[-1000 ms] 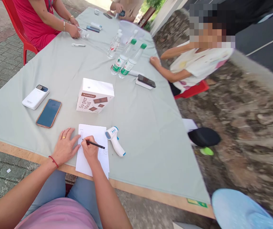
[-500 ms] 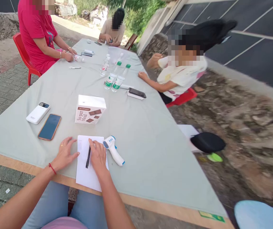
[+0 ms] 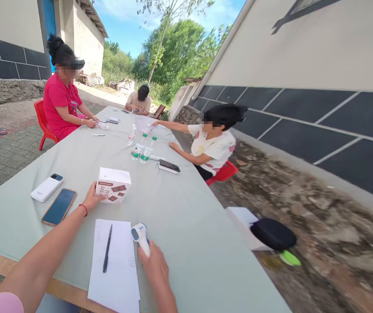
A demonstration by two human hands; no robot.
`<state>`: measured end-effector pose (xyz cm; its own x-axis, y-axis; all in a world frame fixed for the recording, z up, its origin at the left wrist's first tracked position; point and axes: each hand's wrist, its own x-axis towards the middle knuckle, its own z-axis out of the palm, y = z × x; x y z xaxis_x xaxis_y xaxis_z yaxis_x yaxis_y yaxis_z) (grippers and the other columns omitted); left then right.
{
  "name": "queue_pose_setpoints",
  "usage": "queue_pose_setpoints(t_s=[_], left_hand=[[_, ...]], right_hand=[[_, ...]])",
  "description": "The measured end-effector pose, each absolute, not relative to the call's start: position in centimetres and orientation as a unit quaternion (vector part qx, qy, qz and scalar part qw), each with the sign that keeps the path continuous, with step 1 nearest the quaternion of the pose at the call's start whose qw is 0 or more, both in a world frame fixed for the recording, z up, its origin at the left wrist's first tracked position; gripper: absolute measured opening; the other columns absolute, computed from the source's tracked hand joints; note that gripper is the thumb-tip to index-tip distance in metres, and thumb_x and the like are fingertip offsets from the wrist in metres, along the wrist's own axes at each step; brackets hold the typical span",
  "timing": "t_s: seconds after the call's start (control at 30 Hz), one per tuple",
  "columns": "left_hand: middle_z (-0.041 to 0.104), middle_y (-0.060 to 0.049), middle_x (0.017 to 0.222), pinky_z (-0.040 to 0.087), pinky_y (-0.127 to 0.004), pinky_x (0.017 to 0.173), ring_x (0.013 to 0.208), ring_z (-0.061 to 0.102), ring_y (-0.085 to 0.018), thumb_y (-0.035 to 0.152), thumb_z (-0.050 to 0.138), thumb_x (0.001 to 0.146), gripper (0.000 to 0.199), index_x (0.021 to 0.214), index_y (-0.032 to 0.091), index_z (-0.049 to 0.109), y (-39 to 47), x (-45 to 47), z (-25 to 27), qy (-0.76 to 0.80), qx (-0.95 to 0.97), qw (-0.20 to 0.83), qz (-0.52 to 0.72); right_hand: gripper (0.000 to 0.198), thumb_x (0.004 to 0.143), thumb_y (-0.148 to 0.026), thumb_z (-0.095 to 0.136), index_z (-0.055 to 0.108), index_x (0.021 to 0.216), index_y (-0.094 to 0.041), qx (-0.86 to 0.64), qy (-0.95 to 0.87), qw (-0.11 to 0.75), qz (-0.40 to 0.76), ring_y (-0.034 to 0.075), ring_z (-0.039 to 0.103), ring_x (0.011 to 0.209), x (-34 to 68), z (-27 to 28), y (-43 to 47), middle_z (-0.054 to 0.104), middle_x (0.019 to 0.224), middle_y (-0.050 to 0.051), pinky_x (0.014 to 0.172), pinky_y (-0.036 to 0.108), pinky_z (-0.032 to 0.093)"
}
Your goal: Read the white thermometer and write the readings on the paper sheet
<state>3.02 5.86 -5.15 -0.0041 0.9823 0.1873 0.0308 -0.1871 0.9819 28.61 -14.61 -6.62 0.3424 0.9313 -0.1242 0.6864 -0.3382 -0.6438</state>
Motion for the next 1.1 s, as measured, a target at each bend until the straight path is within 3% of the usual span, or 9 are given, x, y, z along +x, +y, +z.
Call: queue_pose_setpoints(t_s=[0.13,0.27,0.4,0.6,0.83,1.1], left_hand=[[0.068,-0.012,0.114,0.051,-0.041,0.093,0.105,0.065,-0.025,0.038,0.085,0.062,0.065,0.116,0.017,0.055,4.2,2.8,-4.4,0.455,0.540,0.464,0.535],[0.067,-0.013,0.121,0.050,-0.041,0.094,0.109,0.064,-0.027,0.051,0.075,0.074,0.058,0.118,0.018,0.055,-0.4,1.4,-4.4,0.471,0.515,0.463,0.546],[0.066,-0.013,0.121,0.047,-0.043,0.095,0.110,0.062,-0.028,0.055,0.066,0.080,0.056,0.120,0.018,0.056,-4.3,0.2,-5.2,0.517,0.547,0.393,0.529],[0.064,-0.011,0.114,0.044,-0.043,0.095,0.108,0.058,-0.028,0.052,0.057,0.087,0.050,0.126,0.021,0.054,-5.5,0.1,-5.5,0.558,0.621,0.290,0.468],[0.064,-0.007,0.104,0.046,-0.039,0.088,0.100,0.059,-0.026,0.048,0.056,0.087,0.042,0.122,0.024,0.056,-5.3,0.5,-5.2,0.576,0.634,0.279,0.434],[0.065,-0.007,0.105,0.045,-0.039,0.092,0.102,0.060,-0.026,0.048,0.066,0.079,0.047,0.120,0.025,0.059,-5.1,0.6,-5.6,0.572,0.593,0.308,0.476]], right_hand=[[0.044,0.072,-0.057,0.061,0.064,0.097,-0.020,-0.703,-0.402,0.487,0.327,0.023,0.059,0.074,26.1,-5.2,-14.9,0.066,0.079,0.004,0.065,0.031,0.045],[0.037,0.073,-0.055,0.065,0.060,0.080,-0.019,-0.576,-0.384,0.575,0.437,0.017,0.050,0.062,22.6,-2.0,-15.3,0.056,0.065,0.001,0.059,0.029,0.041],[0.041,0.079,-0.059,0.061,0.054,0.069,-0.020,-0.490,-0.406,0.603,0.481,0.014,0.043,0.060,18.7,0.5,-14.9,0.051,0.063,0.000,0.057,0.027,0.036],[0.037,0.078,-0.057,0.065,0.056,0.080,-0.021,-0.468,-0.408,0.600,0.504,0.015,0.045,0.063,15.2,0.3,-13.2,0.052,0.066,-0.001,0.061,0.028,0.037],[0.033,0.078,-0.052,0.062,0.053,0.073,-0.021,-0.525,-0.387,0.574,0.495,0.014,0.043,0.059,14.5,0.1,-12.4,0.052,0.063,-0.002,0.056,0.026,0.036],[0.037,0.081,-0.054,0.056,0.048,0.065,-0.021,-0.549,-0.411,0.553,0.473,0.012,0.036,0.053,14.5,0.3,-12.3,0.045,0.056,-0.004,0.053,0.026,0.031]])
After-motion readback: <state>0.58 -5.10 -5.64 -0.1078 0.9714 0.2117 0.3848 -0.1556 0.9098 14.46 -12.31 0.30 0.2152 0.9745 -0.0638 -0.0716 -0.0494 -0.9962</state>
